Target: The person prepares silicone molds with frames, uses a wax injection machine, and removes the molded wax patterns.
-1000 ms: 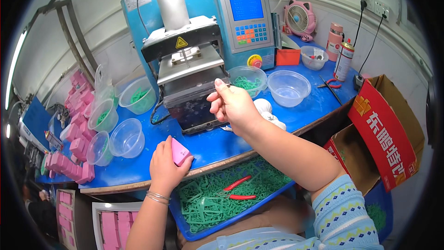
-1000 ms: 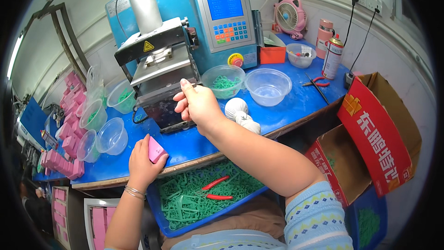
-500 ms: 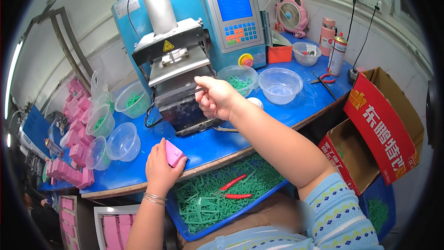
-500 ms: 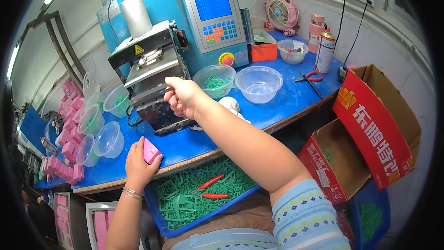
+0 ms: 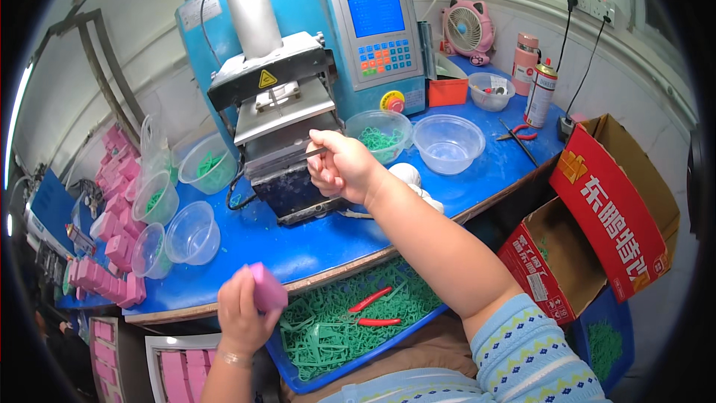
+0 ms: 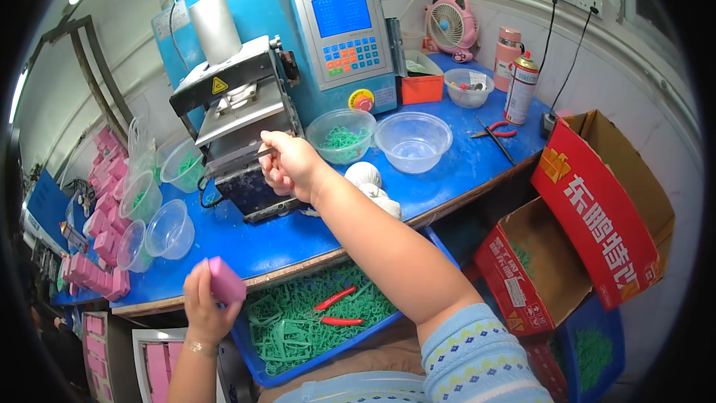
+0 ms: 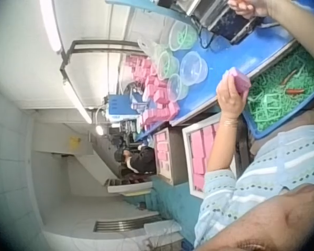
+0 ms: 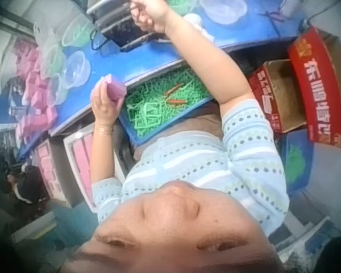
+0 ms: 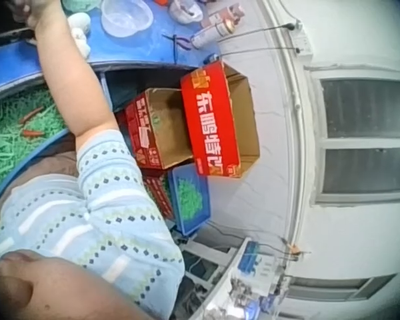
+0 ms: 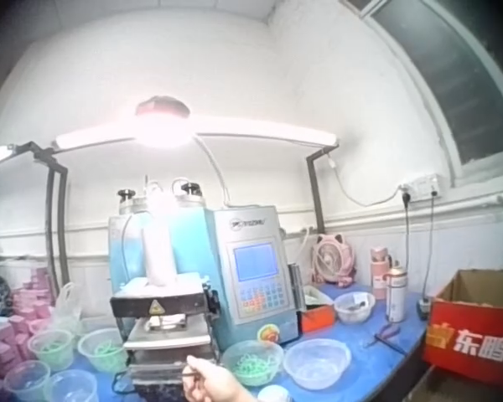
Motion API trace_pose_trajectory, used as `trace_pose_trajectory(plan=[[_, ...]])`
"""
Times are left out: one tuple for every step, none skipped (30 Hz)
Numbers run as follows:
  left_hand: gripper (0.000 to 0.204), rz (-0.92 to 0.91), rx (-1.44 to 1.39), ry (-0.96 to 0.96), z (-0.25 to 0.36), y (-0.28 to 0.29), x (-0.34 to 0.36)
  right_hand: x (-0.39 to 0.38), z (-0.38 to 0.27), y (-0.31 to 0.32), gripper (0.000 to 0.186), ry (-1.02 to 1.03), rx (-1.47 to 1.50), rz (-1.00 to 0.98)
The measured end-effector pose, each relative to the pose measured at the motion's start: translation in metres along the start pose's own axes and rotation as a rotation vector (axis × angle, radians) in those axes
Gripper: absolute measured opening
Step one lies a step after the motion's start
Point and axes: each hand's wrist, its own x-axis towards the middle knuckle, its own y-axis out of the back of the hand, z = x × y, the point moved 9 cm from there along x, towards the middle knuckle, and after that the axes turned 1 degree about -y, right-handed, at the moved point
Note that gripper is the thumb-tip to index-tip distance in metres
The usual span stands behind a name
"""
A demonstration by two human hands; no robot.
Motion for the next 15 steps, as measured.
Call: trace_pose_trajectory(plan=[[0.063,0.028,0.078,-0.107,0.006,0.018,-0.018,0.003,0.006,-0.006,0.043,-0.02,-0.006,-0.003],[0.055,0.046,0.162,-0.207,0.011,0.035,-0.037,0.005,0.008,-0.008,0.042,-0.03,0.014,0.008],[0.063,0.01,0.136,-0.216,0.007,0.049,-0.051,0.003,0.005,-0.01,0.042,-0.032,0.009,-0.004],[0.067,-0.028,0.168,-0.187,-0.001,0.066,-0.066,0.005,0.005,-0.009,0.04,-0.037,0.056,0.0],[0.069,-0.066,0.253,-0.087,-0.016,0.081,-0.084,0.007,0.006,-0.011,0.04,-0.04,0.058,-0.086],[0.071,-0.114,0.339,0.018,-0.032,0.093,-0.104,0.006,0.009,-0.015,0.041,-0.098,0.066,-0.191],[0.066,-0.141,0.401,0.162,-0.052,0.109,-0.122,0.002,0.005,-0.009,0.041,-0.096,0.002,-0.047],[0.062,-0.163,0.47,0.3,-0.071,0.129,-0.138,-0.002,-0.002,-0.004,0.041,-0.033,-0.096,-0.022],[0.066,-0.2,0.501,0.45,-0.088,0.15,-0.157,-0.004,-0.001,0.0,0.042,-0.033,-0.089,0.006],[0.07,-0.223,0.536,0.593,-0.1,0.176,-0.176,-0.009,-0.007,0.007,0.044,0.016,-0.124,0.108],[0.071,-0.29,0.575,0.764,-0.115,0.197,-0.207,-0.01,-0.006,0.006,0.045,0.009,-0.137,0.079],[0.072,-0.341,0.6,0.924,-0.128,0.216,-0.244,-0.008,-0.009,0.017,0.045,0.007,-0.119,0.05],[0.074,-0.393,0.529,1.09,-0.135,0.234,-0.286,-0.006,-0.01,0.022,0.045,0.018,-0.108,0.011],[0.074,-0.401,0.563,1.121,-0.131,0.25,-0.313,-0.003,-0.011,0.026,0.045,0.034,-0.102,-0.02],[0.075,-0.473,0.475,1.305,-0.131,0.254,-0.353,-0.001,-0.013,0.033,0.045,0.032,-0.091,-0.033]])
